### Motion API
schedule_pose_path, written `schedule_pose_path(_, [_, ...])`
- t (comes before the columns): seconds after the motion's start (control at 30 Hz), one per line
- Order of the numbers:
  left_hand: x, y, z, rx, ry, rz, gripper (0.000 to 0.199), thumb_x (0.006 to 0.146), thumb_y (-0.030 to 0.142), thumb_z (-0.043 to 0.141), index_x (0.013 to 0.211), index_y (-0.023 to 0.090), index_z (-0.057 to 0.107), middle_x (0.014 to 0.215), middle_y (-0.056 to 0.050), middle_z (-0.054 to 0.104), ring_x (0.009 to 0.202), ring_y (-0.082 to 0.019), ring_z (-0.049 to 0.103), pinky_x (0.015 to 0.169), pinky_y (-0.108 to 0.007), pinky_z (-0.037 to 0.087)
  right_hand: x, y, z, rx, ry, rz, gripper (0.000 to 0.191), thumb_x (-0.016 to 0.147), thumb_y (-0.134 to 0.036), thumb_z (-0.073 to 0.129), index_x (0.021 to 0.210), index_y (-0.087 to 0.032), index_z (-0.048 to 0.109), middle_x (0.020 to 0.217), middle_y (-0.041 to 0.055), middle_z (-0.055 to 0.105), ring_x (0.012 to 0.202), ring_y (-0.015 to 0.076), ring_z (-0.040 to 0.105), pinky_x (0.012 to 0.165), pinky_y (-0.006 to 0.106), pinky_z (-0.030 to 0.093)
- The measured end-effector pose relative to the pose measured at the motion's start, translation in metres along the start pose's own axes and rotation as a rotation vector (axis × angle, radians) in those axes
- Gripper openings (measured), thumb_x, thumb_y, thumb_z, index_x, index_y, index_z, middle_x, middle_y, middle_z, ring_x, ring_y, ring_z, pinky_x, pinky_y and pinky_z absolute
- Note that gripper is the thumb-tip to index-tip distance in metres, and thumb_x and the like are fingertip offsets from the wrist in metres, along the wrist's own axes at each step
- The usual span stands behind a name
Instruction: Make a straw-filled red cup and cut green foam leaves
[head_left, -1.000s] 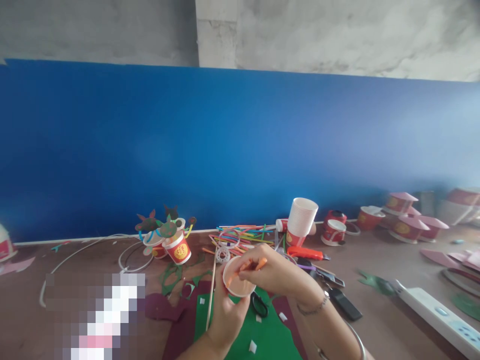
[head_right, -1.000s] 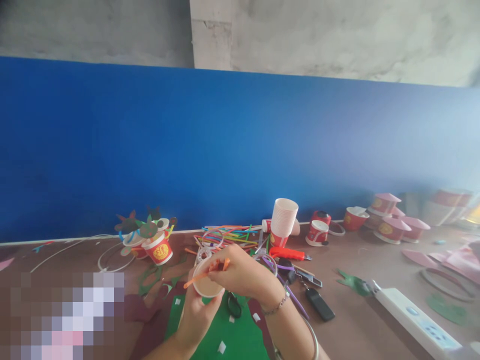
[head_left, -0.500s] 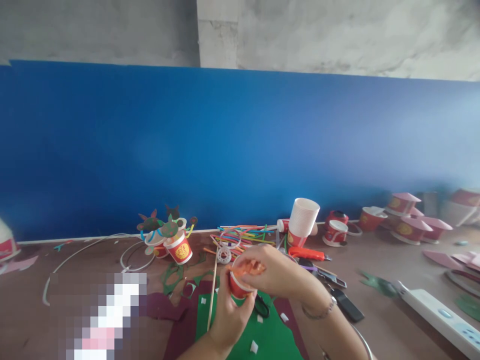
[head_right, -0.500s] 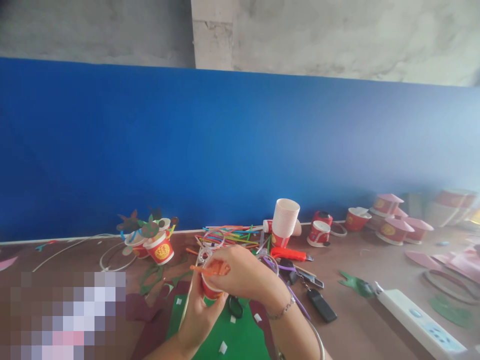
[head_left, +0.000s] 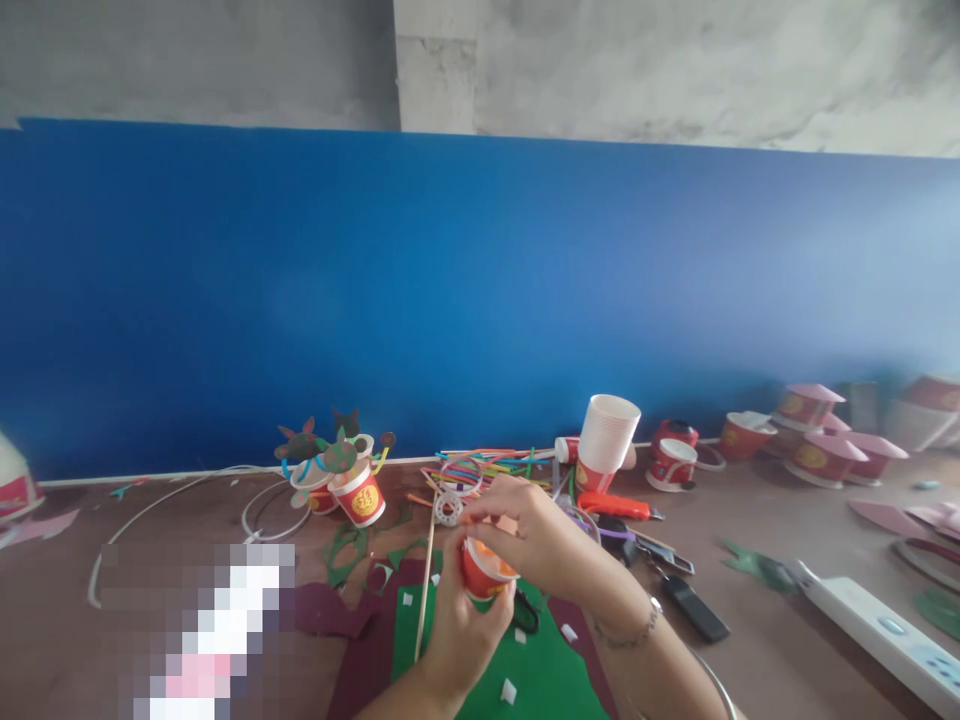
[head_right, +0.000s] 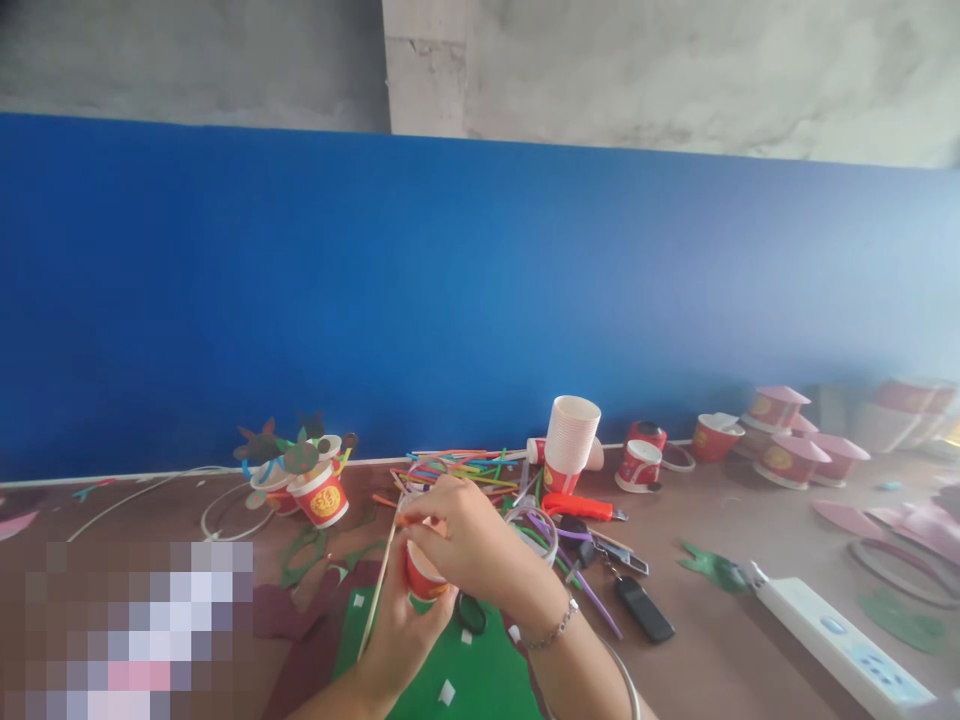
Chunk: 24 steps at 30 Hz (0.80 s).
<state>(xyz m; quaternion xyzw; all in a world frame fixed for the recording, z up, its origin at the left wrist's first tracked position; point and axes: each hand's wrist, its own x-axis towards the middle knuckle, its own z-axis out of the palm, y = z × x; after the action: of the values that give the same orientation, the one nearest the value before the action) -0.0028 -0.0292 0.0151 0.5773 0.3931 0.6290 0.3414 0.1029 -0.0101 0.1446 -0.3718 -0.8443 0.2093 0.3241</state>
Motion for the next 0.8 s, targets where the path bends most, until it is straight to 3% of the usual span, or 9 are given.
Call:
schedule_pose_path(0.17, [0.000,0.002,-0.003,0.016,-0.025,-0.049,0.051,0.072,0.016,0.059,0.118,0.020,0.038,0.112,-0.009,0.056,0.103,-0.022,0.056,0.090,-0.036,0.044,-0.002,0.006,-0.006,-0.248,0.027,0.018,0.023,0.073,-0.009,0.051,0.073,-0.021,0.071,0.070,0.0026,0.067,0.075,0.0176,0.055,0.070,0.030,0.040])
schedule_pose_path(0.43, [-0.003,-0.002,-0.001,0.023,-0.055,0.031,0.056,0.071,0.012,0.058,0.122,0.020,0.037,0.112,-0.009,0.055,0.104,-0.022,0.055,0.091,-0.035,0.043,-0.002,0.008,0.002,-0.452,-0.228,0.031,0.028,0.066,-0.006,0.048,0.062,-0.023,0.069,0.065,-0.0005,0.068,0.066,0.0144,0.055,0.068,0.027,0.035])
schedule_pose_path(0.63, [-0.004,-0.004,-0.002,0.045,-0.072,-0.002,0.056,0.073,0.012,0.056,0.124,0.020,0.034,0.113,-0.010,0.053,0.105,-0.022,0.053,0.092,-0.036,0.042,-0.002,0.008,0.005,-0.535,-0.232,0.025,0.025,0.068,-0.007,0.045,0.057,-0.019,0.064,0.060,0.0021,0.065,0.060,0.0128,0.052,0.064,0.025,0.033])
schedule_pose_path(0.8, [-0.008,-0.016,-0.003,0.079,-0.086,0.006,0.060,0.073,0.014,0.057,0.127,0.020,0.031,0.117,-0.012,0.051,0.107,-0.023,0.052,0.094,-0.037,0.040,-0.002,0.010,0.006,-0.513,-0.236,-0.001,0.021,0.063,-0.007,0.043,0.049,-0.017,0.054,0.052,-0.0005,0.058,0.051,0.0092,0.039,0.056,0.024,0.028])
